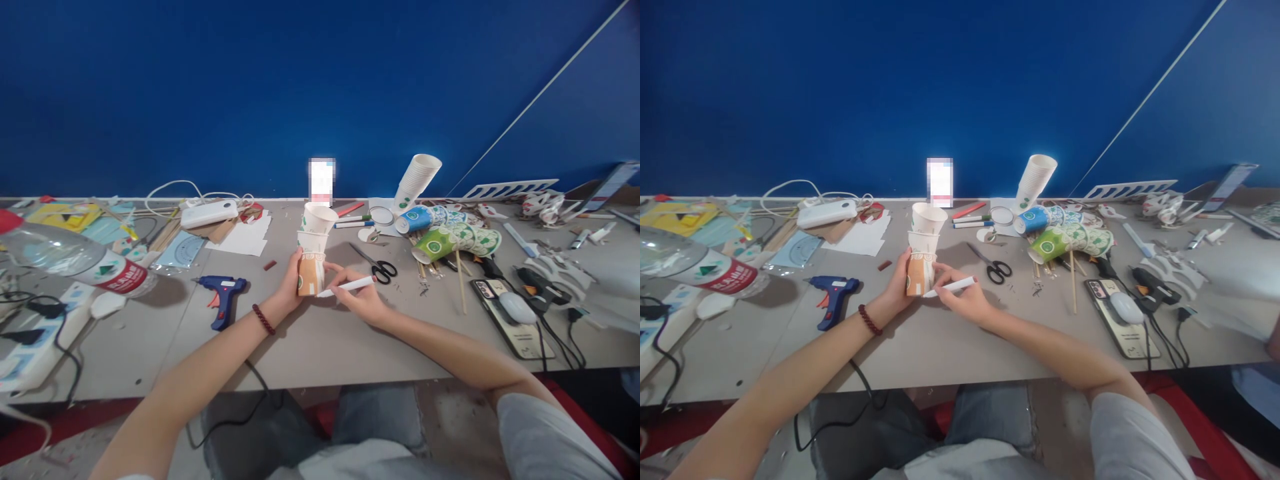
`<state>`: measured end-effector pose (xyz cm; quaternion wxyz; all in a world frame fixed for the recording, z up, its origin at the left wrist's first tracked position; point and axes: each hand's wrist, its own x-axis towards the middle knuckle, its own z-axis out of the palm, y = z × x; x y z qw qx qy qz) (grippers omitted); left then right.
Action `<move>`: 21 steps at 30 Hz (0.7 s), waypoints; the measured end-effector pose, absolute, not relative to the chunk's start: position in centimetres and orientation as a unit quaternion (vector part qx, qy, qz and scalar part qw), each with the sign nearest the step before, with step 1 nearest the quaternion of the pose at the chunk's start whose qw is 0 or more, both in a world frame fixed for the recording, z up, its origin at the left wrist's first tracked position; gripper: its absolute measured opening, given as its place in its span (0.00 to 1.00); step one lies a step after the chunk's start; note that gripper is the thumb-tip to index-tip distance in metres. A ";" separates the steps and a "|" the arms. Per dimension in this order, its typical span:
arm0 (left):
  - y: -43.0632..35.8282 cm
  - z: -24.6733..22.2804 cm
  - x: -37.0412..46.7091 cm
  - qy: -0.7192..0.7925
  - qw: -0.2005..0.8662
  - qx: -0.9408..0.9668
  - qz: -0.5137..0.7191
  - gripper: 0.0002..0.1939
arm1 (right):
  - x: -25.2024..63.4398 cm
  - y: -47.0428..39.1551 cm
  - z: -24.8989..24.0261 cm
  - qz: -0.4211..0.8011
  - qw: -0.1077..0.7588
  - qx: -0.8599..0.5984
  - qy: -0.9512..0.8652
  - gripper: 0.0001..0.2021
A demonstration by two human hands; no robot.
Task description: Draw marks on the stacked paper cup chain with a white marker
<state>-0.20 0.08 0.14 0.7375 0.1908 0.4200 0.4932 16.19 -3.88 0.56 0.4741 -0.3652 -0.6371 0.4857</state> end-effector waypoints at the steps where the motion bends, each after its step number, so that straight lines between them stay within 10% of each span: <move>1: 0.1 0.1 -0.2 0.420 0.738 0.191 0.493 0.24 | 16.2 -3.9 0.6 0.485 0.472 -0.365 -0.639 0.12; 21: 0.2 0.0 -0.1 0.414 0.738 0.194 0.496 0.23 | 16.0 -3.9 0.5 0.473 0.481 -0.378 -0.634 0.11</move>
